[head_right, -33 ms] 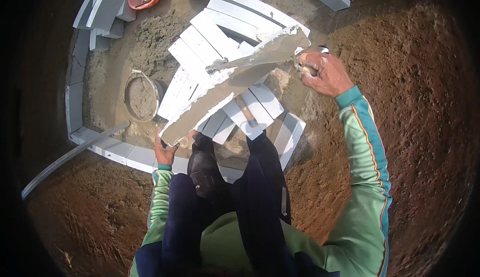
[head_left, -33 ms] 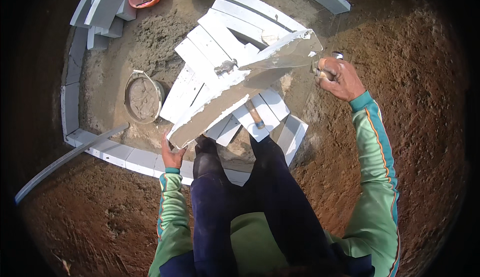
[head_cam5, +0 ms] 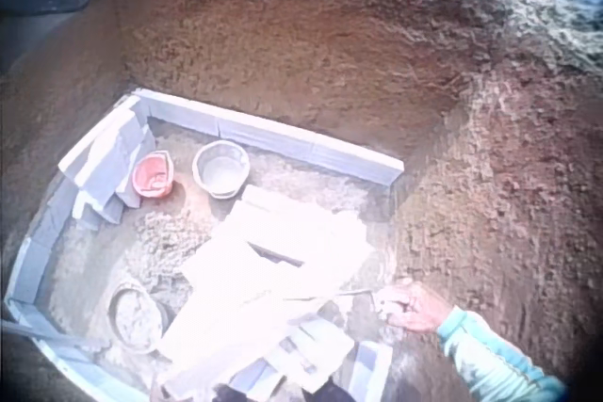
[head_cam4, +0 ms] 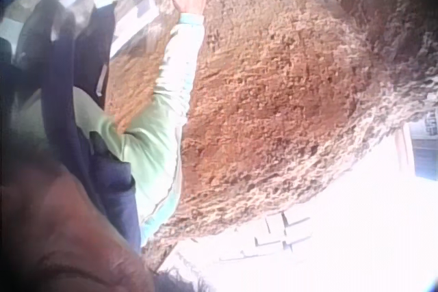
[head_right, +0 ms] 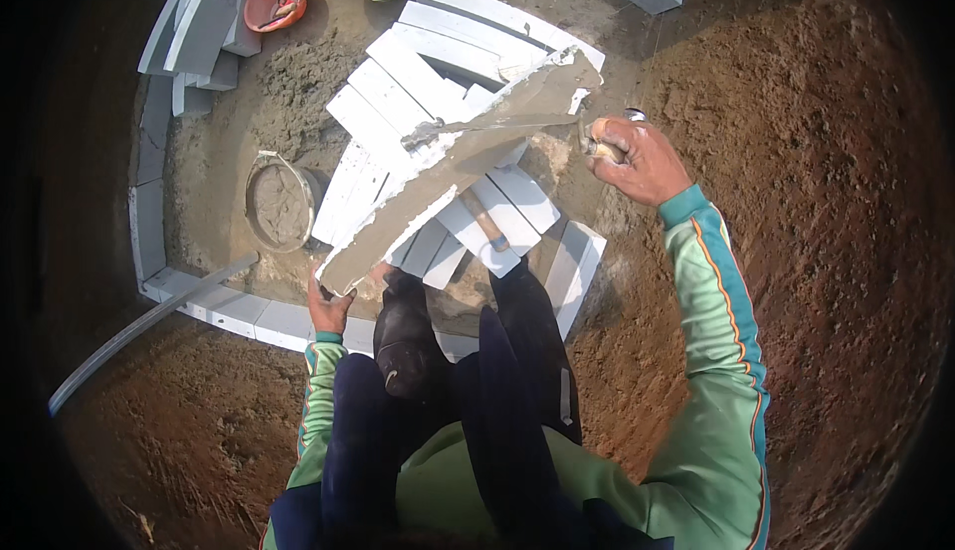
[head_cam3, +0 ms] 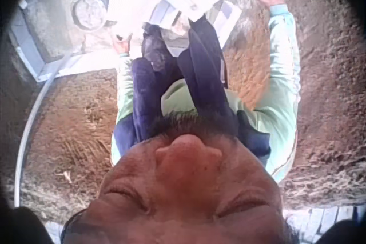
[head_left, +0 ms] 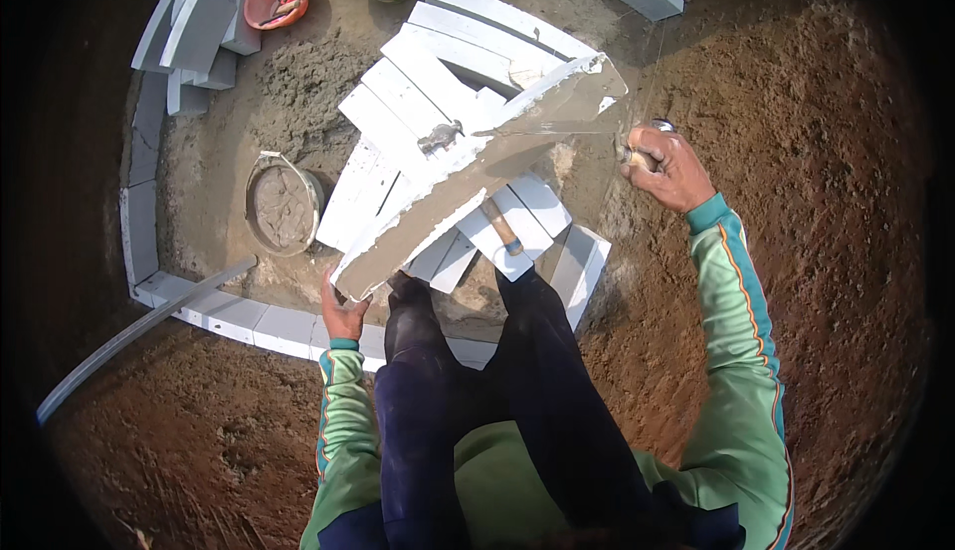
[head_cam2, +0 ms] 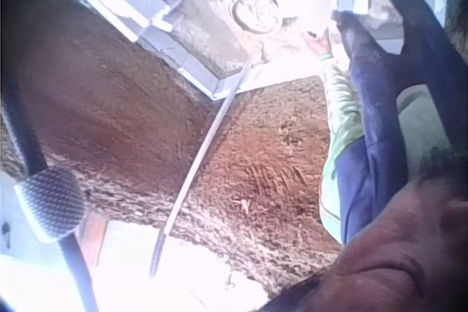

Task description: The person spreads mortar onto white blocks using a trowel, positions the blocks into a corner structure within a dirt trench, and hammers them into place, measuring the alignment with a tape measure.

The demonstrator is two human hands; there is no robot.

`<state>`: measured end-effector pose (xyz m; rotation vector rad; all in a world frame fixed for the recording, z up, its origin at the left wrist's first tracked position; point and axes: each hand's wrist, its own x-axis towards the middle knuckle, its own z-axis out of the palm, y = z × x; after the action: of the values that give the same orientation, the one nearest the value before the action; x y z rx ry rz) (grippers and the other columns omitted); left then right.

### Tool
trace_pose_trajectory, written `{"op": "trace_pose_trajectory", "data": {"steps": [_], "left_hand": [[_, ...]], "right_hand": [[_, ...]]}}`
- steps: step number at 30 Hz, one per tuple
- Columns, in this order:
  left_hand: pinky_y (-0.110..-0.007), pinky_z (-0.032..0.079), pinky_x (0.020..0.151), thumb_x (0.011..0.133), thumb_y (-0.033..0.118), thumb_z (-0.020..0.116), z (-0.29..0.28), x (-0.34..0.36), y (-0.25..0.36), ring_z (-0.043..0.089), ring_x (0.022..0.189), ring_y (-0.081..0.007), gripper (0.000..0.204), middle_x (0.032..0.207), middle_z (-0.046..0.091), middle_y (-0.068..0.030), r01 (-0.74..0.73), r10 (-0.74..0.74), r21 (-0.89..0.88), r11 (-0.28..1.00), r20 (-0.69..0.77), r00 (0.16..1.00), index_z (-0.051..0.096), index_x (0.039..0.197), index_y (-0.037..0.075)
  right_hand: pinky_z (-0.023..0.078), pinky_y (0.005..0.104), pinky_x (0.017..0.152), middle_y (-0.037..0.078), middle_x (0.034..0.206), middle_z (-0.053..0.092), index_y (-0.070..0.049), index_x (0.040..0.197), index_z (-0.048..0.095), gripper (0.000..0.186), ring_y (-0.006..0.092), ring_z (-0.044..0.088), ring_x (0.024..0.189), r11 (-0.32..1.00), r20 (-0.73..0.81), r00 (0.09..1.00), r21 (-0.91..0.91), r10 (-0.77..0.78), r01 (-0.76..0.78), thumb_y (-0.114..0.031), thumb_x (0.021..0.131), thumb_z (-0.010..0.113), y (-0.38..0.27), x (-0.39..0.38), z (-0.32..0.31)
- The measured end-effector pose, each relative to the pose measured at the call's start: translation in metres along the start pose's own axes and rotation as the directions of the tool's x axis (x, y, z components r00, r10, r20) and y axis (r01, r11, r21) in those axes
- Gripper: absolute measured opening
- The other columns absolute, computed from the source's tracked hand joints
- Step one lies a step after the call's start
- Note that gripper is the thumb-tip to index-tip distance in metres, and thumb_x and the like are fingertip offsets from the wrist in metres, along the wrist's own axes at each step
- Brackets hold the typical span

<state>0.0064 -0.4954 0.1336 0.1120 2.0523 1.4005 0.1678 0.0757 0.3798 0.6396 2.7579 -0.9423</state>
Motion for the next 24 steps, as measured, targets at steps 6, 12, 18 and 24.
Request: {"op": "trace_pose_trajectory", "data": {"steps": [6,12,18,24], "left_hand": [[-0.036,0.049,0.101,0.074,-0.018,0.063,0.002,-0.001,0.020,0.057,0.125,-0.0245,0.091,0.141,0.054,-0.0110,0.193,-0.157,-0.242,0.951,0.159,0.975,0.030,0.156,0.005],[-0.060,0.044,0.101,0.082,0.029,0.068,-0.026,-0.007,0.021,0.054,0.132,-0.0388,0.075,0.138,0.057,-0.0074,0.463,-0.419,-0.457,0.759,0.202,0.885,0.039,0.150,0.019],[-0.067,0.020,0.115,0.073,0.087,0.060,0.017,-0.013,0.062,0.032,0.146,-0.0368,0.117,0.158,0.036,-0.0153,0.480,-0.646,-0.679,0.556,0.012,0.764,0.025,0.160,0.016],[-0.065,0.020,0.117,0.076,0.092,0.048,0.024,-0.019,0.065,0.028,0.149,-0.0368,0.115,0.165,0.027,-0.0111,0.502,-0.647,-0.641,0.581,0.011,0.762,0.023,0.163,0.022]], "right_hand": [[0.049,0.0286,0.056,0.000,0.080,0.060,-0.006,0.099,0.061,0.016,0.0122,0.058,0.066,0.382,0.072,0.813,0.856,0.578,-0.348,-0.021,0.099,0.062,0.054,-0.129,0.107],[0.043,0.0267,0.048,0.000,0.076,0.055,-0.007,0.096,0.060,0.027,0.0107,0.053,0.057,-0.197,0.165,0.899,0.976,0.407,-0.089,-0.034,0.101,0.057,0.095,-0.088,0.116],[0.040,0.0259,0.046,0.001,0.071,0.051,-0.007,0.093,0.060,0.035,0.0112,0.051,0.055,-0.297,0.308,0.940,0.920,0.144,-0.256,-0.042,0.098,0.058,0.169,-0.039,0.099],[0.037,0.0289,0.045,0.003,0.061,0.048,-0.001,0.083,0.062,0.027,0.0126,0.046,0.048,0.095,0.579,0.802,0.815,-0.145,-0.572,-0.026,0.092,0.056,0.214,-0.026,0.058]]}}
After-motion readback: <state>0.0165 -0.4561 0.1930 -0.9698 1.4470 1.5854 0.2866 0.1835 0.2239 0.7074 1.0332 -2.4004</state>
